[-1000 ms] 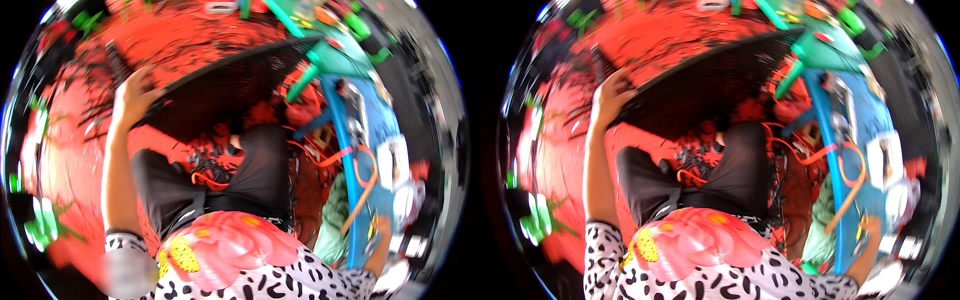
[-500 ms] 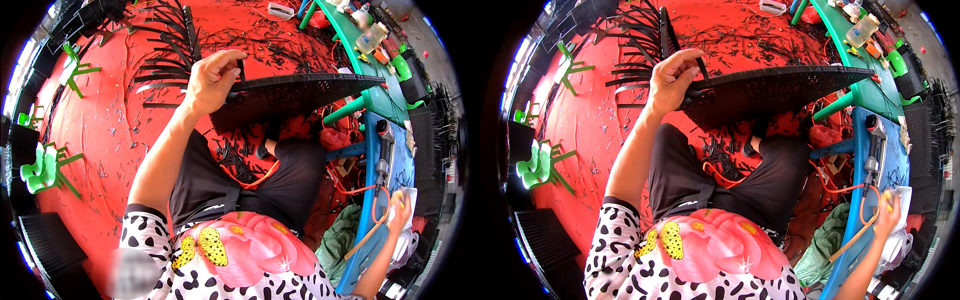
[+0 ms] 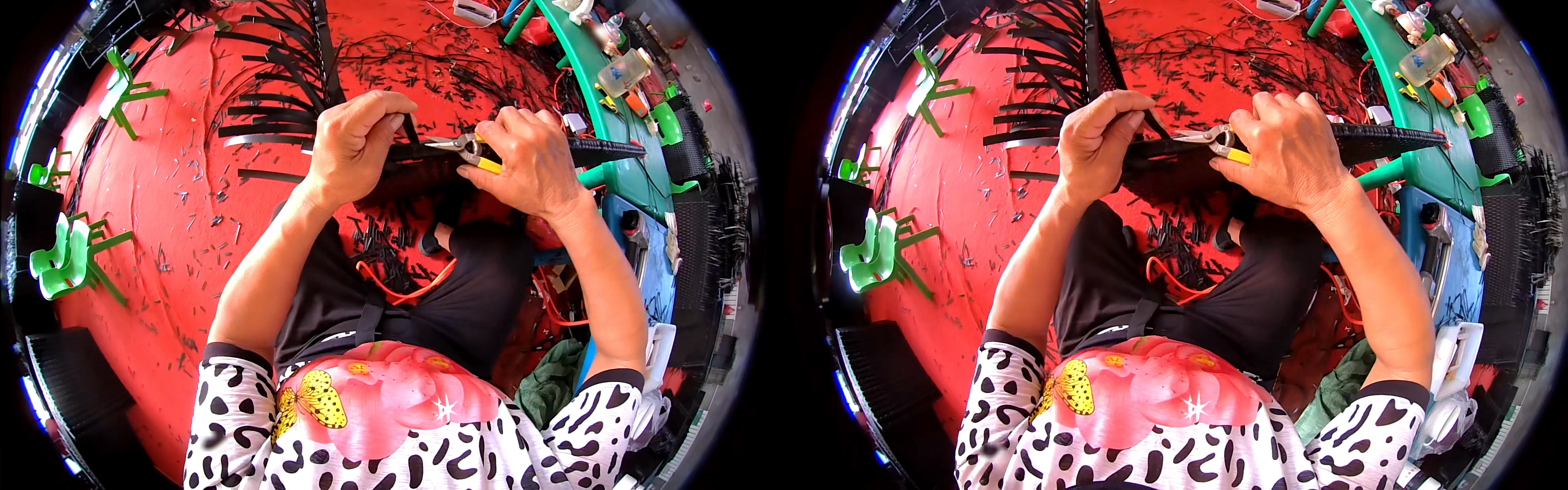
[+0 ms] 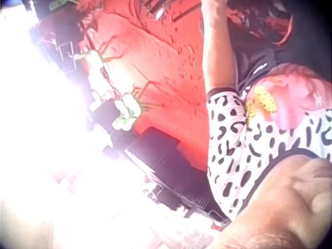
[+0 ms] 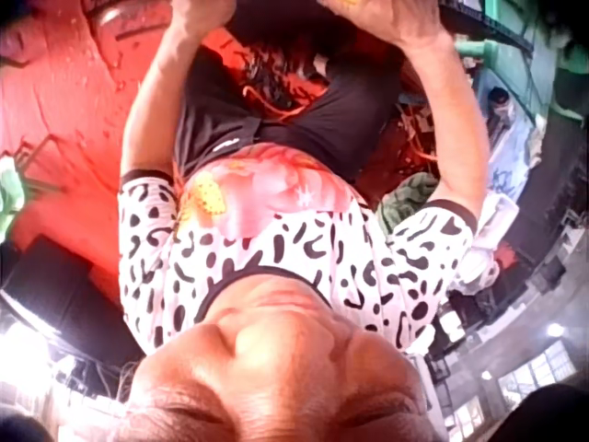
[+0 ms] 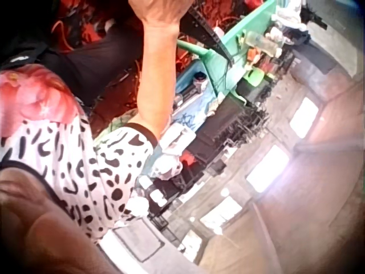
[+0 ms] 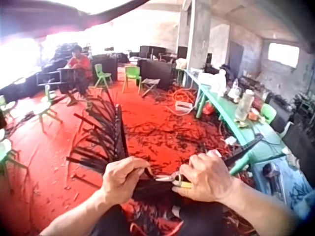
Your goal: The person sits on the floor and repairs a black plastic chair frame by hand. They cut black plastic strips with pliers, wrap them around the chair's frame, and secure them using a pneumatic nail gun. The process involves repeated cutting, wrapping, and nailing actions.
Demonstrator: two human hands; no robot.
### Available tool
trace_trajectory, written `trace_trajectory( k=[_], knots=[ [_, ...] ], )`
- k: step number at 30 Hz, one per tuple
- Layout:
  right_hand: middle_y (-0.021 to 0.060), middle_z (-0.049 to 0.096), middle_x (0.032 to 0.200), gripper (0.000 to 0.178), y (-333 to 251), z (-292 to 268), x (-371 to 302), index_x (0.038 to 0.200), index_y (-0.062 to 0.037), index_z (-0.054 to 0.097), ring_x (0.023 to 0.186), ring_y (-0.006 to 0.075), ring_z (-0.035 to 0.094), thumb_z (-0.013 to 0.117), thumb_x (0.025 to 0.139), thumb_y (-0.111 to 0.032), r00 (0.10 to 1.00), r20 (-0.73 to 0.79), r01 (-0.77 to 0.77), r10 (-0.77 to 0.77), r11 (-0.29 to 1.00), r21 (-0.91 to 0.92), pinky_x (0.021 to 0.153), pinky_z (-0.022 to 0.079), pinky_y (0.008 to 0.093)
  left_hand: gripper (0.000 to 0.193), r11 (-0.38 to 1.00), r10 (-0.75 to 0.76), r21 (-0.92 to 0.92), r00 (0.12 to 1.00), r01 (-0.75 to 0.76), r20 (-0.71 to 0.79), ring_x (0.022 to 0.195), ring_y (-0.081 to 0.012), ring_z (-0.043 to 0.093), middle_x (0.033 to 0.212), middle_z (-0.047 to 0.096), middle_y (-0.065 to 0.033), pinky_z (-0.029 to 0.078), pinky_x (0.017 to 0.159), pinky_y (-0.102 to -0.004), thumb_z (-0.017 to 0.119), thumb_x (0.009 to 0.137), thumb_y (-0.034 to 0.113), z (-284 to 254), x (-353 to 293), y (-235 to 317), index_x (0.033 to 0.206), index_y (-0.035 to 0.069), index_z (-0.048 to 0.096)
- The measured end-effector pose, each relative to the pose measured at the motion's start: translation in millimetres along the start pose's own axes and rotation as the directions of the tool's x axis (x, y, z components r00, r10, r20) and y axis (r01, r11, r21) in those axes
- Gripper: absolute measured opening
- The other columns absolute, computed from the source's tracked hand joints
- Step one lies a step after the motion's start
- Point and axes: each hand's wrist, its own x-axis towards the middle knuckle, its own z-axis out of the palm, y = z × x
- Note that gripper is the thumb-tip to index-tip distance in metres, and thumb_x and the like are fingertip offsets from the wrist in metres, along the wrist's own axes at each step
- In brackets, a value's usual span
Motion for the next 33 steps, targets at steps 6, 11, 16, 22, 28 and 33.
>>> trace_trajectory(
  k=[6, 11, 16, 22, 28, 33],
  knots=[
    [0.0078, 0.057, 0.074, 0.038, -2, 4, 15, 0.077, -0.0089, 0.062, 0.073, 0.0239, 0.059, 0.077, 0.065, -0.042, 0.996, 0.013, 0.092, -0.093, 0.996, 0.003, 0.067, 0.042, 0.0384, 0.016, 1.000, 0.008, 0.004, 1.000, -0.008, -0.003, 0.071, -0.0237, 0.064, 0.081, 0.064, -0.0114, 0.049, 0.065, -0.0285, 0.054, 0.084, -0.007, -1, 2, -1, 0.095, 0.000, 0.063],
    [0.0072, 0.057, 0.074, 0.037, -1, 12, 22, 0.076, -0.0101, 0.060, 0.072, 0.0236, 0.060, 0.079, 0.062, -0.039, 0.984, 0.002, 0.175, -0.175, 0.984, -0.012, 0.067, 0.043, 0.0374, 0.016, 0.998, 0.062, 0.015, 0.998, -0.062, -0.008, 0.073, -0.0242, 0.064, 0.081, 0.064, -0.0112, 0.050, 0.066, -0.0291, 0.054, 0.084, -0.007, 0, 1, 0, 0.095, 0.000, 0.063],
    [0.0067, 0.058, 0.076, 0.038, 1, 15, 13, 0.077, -0.0109, 0.058, 0.073, 0.0228, 0.061, 0.081, 0.061, -0.037, 0.990, -0.050, 0.129, -0.129, 0.992, -0.010, 0.067, 0.044, 0.0363, 0.016, 0.999, 0.042, -0.007, 0.998, -0.042, 0.041, 0.073, -0.0139, 0.064, 0.082, 0.067, -0.0089, 0.050, 0.067, -0.0240, 0.053, 0.085, -0.009, 0, 0, 7, 0.096, -0.003, 0.063],
    [0.0084, 0.061, 0.081, 0.042, 40, 31, -17, 0.094, -0.0065, 0.061, 0.075, 0.0262, 0.061, 0.076, 0.072, -0.040, 0.975, 0.008, -0.205, 0.221, 0.887, 0.415, 0.065, 0.047, 0.0365, 0.018, 0.946, 0.296, 0.130, 0.954, -0.298, 0.034, 0.064, -0.0274, 0.061, 0.079, 0.063, -0.0135, 0.050, 0.059, -0.0321, 0.052, 0.079, -0.013, 5, -10, 17, 0.092, -0.004, 0.059],
    [0.0015, 0.061, 0.076, 0.030, 73, 43, -17, 0.089, -0.0044, 0.061, 0.069, 0.0082, 0.058, 0.066, 0.086, -0.034, 0.787, 0.184, -0.337, 0.589, 0.162, 0.927, 0.062, 0.046, 0.0233, 0.022, 0.860, 0.425, 0.004, 0.719, -0.511, 0.549, 0.078, -0.0305, 0.061, 0.094, 0.061, -0.0119, 0.049, 0.068, -0.0402, 0.065, 0.065, 0.001, 42, -38, 78, 0.087, 0.001, 0.061],
    [0.0024, 0.063, 0.079, 0.031, 82, 55, 2, 0.087, -0.0050, 0.063, 0.070, 0.0100, 0.061, 0.069, 0.083, -0.035, 0.743, 0.169, -0.331, 0.648, 0.136, 0.934, 0.067, 0.050, 0.0246, 0.021, 0.925, 0.348, -0.071, 0.758, -0.374, 0.551, 0.077, -0.0283, 0.060, 0.094, 0.059, -0.0105, 0.048, 0.067, -0.0394, 0.067, 0.066, 0.000, 77, -59, 76, 0.087, 0.002, 0.064]
  ],
)
